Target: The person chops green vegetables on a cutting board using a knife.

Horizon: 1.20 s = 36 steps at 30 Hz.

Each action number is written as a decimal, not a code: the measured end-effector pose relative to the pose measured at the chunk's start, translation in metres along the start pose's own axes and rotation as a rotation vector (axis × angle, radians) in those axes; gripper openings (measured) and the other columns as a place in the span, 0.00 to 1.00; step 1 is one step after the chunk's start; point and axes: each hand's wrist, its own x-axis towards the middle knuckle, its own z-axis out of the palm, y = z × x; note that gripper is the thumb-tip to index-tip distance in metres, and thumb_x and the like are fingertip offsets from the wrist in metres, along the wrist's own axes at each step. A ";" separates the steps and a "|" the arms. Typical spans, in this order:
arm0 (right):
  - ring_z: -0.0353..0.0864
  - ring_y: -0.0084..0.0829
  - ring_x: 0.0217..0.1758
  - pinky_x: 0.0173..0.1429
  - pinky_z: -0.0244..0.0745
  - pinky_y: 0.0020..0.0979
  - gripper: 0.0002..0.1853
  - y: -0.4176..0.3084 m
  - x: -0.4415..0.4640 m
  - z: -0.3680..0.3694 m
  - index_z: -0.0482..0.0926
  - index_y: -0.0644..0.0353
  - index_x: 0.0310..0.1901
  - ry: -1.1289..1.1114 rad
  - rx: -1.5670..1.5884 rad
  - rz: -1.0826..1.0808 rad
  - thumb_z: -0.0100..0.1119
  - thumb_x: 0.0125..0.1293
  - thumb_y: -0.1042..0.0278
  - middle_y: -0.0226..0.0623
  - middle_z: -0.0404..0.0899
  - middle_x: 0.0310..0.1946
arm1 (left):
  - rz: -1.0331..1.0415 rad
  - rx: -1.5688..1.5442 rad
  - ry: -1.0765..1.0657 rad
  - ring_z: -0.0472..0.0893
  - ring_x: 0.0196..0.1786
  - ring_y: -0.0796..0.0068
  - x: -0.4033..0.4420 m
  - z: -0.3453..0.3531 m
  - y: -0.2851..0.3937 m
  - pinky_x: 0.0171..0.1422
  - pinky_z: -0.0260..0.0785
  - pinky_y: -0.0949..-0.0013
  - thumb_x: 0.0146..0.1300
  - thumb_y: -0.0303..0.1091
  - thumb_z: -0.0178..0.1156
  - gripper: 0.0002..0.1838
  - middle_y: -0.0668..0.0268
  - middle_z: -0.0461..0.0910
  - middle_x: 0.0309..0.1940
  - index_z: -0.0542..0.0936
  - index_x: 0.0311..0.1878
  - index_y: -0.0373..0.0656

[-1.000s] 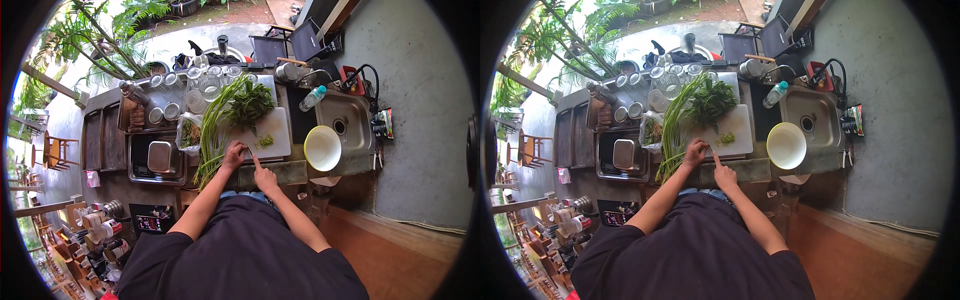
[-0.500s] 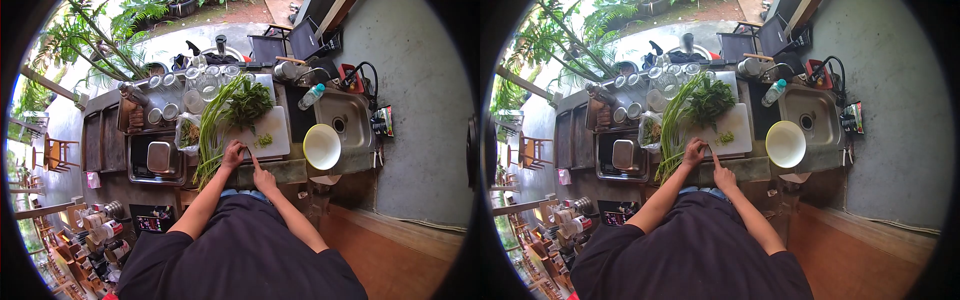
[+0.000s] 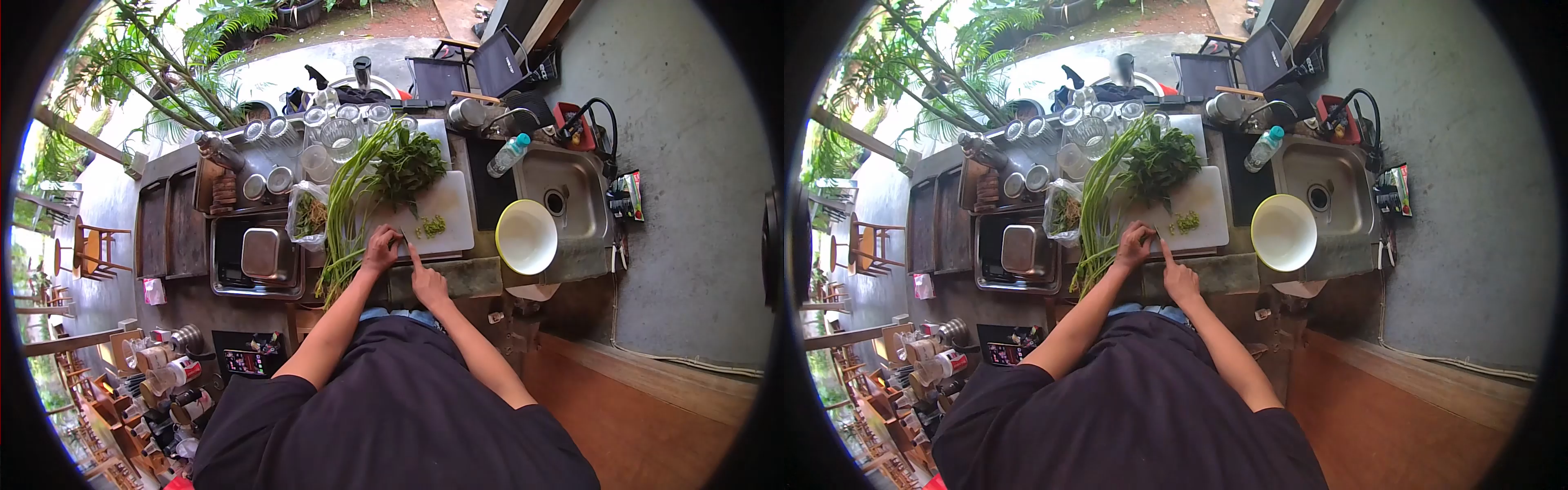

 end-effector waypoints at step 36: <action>0.83 0.66 0.40 0.52 0.76 0.64 0.37 -0.010 -0.021 -0.036 0.53 0.34 0.80 -0.028 0.041 0.015 0.49 0.71 0.63 0.63 0.83 0.33 | -0.063 -0.040 0.006 0.83 0.42 0.53 0.000 0.002 -0.005 0.47 0.75 0.58 0.50 0.20 0.66 0.06 0.57 0.82 0.36 0.84 0.33 0.37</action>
